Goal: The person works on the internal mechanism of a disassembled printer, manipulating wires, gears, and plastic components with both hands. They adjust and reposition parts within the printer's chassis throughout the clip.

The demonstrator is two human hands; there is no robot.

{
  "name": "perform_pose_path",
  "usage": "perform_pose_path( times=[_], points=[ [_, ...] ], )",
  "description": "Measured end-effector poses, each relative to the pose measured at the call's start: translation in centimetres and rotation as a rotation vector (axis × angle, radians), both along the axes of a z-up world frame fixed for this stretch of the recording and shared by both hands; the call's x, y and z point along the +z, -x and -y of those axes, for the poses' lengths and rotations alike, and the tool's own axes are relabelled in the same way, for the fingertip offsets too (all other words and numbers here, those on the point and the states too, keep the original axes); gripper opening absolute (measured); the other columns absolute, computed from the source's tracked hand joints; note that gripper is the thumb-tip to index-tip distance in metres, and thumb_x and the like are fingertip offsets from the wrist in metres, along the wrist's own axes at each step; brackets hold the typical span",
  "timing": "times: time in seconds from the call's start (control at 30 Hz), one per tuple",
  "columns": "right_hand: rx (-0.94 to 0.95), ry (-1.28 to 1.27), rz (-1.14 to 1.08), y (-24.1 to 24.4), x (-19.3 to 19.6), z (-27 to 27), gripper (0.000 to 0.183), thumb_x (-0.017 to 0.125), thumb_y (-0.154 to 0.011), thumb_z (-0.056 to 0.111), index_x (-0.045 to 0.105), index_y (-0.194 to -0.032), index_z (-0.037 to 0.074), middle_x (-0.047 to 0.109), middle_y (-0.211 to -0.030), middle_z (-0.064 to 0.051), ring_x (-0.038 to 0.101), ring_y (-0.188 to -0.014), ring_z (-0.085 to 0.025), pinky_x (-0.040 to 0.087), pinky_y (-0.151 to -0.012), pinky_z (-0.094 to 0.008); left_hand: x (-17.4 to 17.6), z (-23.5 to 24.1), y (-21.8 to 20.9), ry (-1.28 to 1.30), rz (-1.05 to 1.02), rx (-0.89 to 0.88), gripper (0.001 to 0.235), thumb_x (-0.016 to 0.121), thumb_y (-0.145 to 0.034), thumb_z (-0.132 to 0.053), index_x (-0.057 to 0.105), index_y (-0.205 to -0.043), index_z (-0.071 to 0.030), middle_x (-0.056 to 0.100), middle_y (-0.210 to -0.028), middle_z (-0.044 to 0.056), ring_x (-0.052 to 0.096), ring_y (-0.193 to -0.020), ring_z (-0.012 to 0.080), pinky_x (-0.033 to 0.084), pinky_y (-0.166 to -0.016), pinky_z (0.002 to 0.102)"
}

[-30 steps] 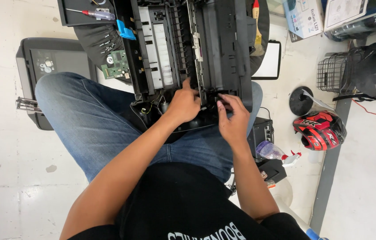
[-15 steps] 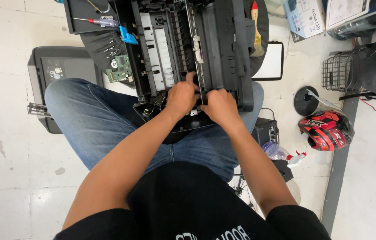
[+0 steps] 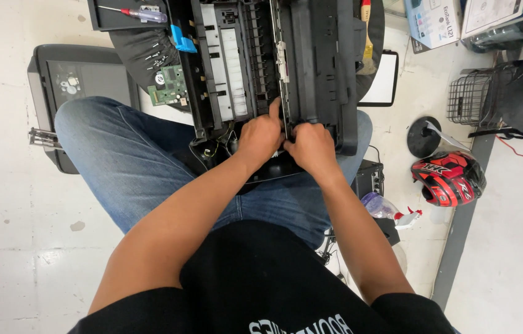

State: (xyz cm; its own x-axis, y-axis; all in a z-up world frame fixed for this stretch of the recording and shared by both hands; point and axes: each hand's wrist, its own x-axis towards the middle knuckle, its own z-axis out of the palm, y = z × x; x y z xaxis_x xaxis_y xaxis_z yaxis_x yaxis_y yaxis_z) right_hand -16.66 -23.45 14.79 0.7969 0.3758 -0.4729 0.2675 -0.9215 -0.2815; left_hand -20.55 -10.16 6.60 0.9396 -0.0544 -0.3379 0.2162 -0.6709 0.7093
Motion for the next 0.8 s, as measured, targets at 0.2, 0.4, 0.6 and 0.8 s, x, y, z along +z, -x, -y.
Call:
perform_pose_path(
  times=[0.2, 0.4, 0.6, 0.8],
  points=[
    [-0.039, -0.027, 0.013, 0.1, -0.9, 0.4, 0.023, 0.076, -0.087, 0.016, 0.075, -0.085, -0.007, 0.071, -0.070, -0.023, 0.072, -0.064, -0.034, 0.057, -0.051, -0.040, -1.6, 0.6, -0.4, -0.023, 0.053, -0.010, 0.082, 0.070, -0.094, -0.019, 0.023, -0.159, 0.000, 0.071, -0.100, 0.021, 0.072, -0.092, 0.0450, 0.061, -0.077, 0.058],
    [-0.039, -0.046, 0.022, 0.1, -1.0, 0.5, 0.021, 0.076, -0.088, 0.015, 0.075, -0.086, -0.006, 0.071, -0.069, -0.022, 0.071, -0.062, -0.029, 0.056, -0.049, -0.036, -1.6, 0.4, -0.1, 0.053, 0.086, 0.060, 0.083, 0.073, -0.090, -0.017, 0.026, -0.158, -0.004, 0.072, -0.104, 0.014, 0.072, -0.094, 0.0397, 0.061, -0.076, 0.054],
    [-0.042, -0.043, -0.010, 0.2, -0.7, 0.7, 0.026, 0.076, -0.090, 0.015, 0.076, -0.100, -0.008, 0.074, -0.079, -0.026, 0.073, -0.068, -0.033, 0.058, -0.053, -0.038, 0.5, -0.2, 0.3, 0.136, 0.095, 0.111, 0.083, 0.071, -0.091, -0.011, 0.022, -0.157, -0.005, 0.072, -0.109, 0.011, 0.072, -0.096, 0.0375, 0.061, -0.078, 0.053],
    [-0.063, -0.038, -0.014, 0.2, -0.2, 0.5, 0.029, 0.075, -0.091, 0.016, 0.076, -0.108, -0.007, 0.075, -0.086, -0.026, 0.075, -0.075, -0.035, 0.061, -0.057, -0.040, 1.2, -0.5, -0.1, 0.062, 0.089, 0.051, 0.088, 0.068, -0.094, -0.012, 0.013, -0.162, -0.005, 0.073, -0.113, 0.012, 0.073, -0.097, 0.0355, 0.061, -0.078, 0.050]
  ],
)
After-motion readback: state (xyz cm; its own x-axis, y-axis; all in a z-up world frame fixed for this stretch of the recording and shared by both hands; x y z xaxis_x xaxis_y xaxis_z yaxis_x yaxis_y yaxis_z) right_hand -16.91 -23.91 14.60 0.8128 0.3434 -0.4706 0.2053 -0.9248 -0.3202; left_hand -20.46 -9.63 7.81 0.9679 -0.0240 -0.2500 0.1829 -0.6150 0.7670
